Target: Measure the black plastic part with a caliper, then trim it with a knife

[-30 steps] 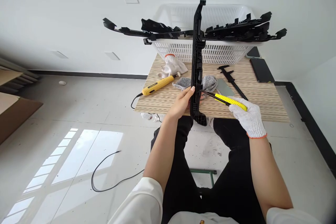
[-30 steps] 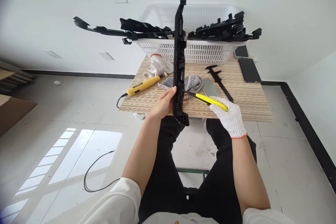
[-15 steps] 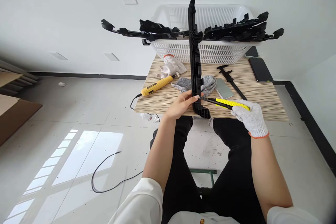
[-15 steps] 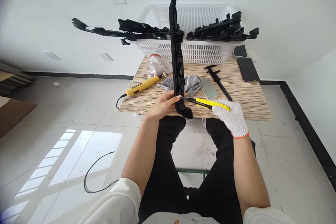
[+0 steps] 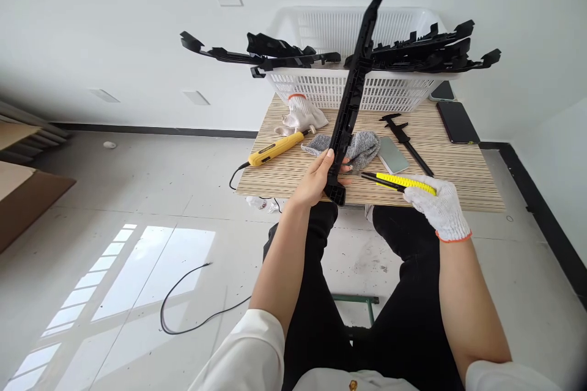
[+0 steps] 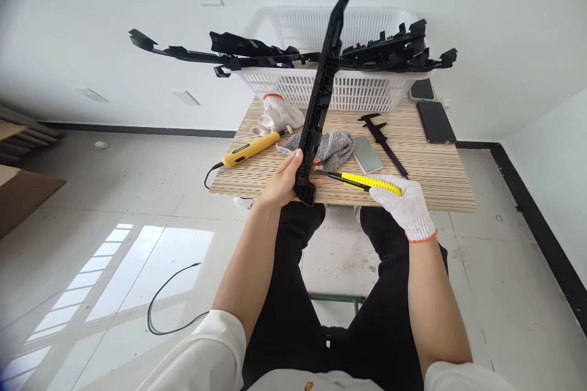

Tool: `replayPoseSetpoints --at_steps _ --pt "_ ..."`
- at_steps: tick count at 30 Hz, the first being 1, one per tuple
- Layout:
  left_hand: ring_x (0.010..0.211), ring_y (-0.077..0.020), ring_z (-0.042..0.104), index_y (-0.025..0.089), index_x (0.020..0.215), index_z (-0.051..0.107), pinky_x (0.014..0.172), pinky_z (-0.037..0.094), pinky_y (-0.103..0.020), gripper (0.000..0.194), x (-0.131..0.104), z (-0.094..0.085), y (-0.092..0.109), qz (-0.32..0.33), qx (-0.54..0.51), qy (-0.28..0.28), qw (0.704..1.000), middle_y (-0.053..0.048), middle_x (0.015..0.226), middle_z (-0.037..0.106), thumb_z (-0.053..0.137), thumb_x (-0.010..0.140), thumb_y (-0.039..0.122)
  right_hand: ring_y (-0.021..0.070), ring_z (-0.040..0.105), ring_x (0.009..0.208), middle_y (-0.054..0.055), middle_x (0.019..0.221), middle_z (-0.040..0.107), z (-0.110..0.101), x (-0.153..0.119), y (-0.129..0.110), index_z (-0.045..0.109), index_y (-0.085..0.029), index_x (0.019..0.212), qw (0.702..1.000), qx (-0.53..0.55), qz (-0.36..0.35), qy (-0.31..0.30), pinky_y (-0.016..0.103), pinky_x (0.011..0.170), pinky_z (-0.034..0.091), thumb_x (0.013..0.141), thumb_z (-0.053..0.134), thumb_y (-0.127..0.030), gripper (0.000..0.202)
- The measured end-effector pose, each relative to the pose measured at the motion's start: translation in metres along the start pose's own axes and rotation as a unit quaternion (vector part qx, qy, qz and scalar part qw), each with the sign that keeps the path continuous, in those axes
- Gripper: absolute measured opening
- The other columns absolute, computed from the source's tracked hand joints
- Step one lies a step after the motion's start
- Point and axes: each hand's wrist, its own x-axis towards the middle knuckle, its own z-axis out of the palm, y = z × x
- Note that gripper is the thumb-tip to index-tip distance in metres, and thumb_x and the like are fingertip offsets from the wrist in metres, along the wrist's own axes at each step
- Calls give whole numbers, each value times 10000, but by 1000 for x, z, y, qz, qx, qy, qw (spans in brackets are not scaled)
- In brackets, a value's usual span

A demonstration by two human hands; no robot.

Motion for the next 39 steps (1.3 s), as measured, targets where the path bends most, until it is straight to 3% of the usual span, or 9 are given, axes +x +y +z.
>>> replayPoseSetpoints --at_steps 6,11,17,22,28,34,39 --pt "839 -247 769 200 1071 710 770 647 -367 470 -4 4 3 -59 -33 -7 998 -72 933 757 674 910 640 228 739 798 59 962 804 -2 -5 -17 852 -264 984 992 -29 4 -126 326 681 617 686 877 -355 313" --pt "753 -211 765 180 1036 718 765 635 -341 500 0 -1 0 -71 -49 -22 996 -72 864 757 645 918 661 237 764 842 69 992 809 -3 -5 -18 845 -239 1039 981 -46 19 -187 323 733 626 674 899 -337 382" --pt "790 -209 767 180 1054 718 824 641 -364 453 4 -5 -6 -42 -62 -39 996 -62 865 748 683 915 610 193 753 788 32 992 805 2 -6 -12 843 -293 1045 990 -46 -24 -132 313 757 629 667 925 -351 391" --pt "997 -242 753 183 1075 700 896 630 -394 365 -3 -1 2 -14 -72 -69 995 -70 1073 751 827 834 426 202 744 779 34 1029 806 4 -8 -16 846 -298 1038 994 -22 -27 -102 368 814 641 688 906 -375 364" --pt "1126 -297 728 232 1295 667 962 585 -426 621 -8 -5 6 -18 -21 -172 985 -73 1191 747 910 730 314 255 755 989 24 1104 799 7 -7 -18 839 -326 1034 997 -20 -46 -63 412 936 625 707 901 -352 333" --pt "1193 -321 702 198 1318 688 1045 531 -440 610 -5 -3 2 2 -17 -152 988 -112 1219 762 879 774 399 274 755 961 51 1057 807 2 -5 -15 850 -291 979 996 -9 -22 -82 396 847 642 679 906 -368 315" --pt "1144 -315 725 173 1330 673 891 613 -397 555 -6 0 4 -7 -24 -110 994 -143 1256 749 739 902 520 201 699 720 66 994 802 -2 -3 -4 836 -257 1087 999 22 -14 -32 320 609 593 704 885 -458 435"
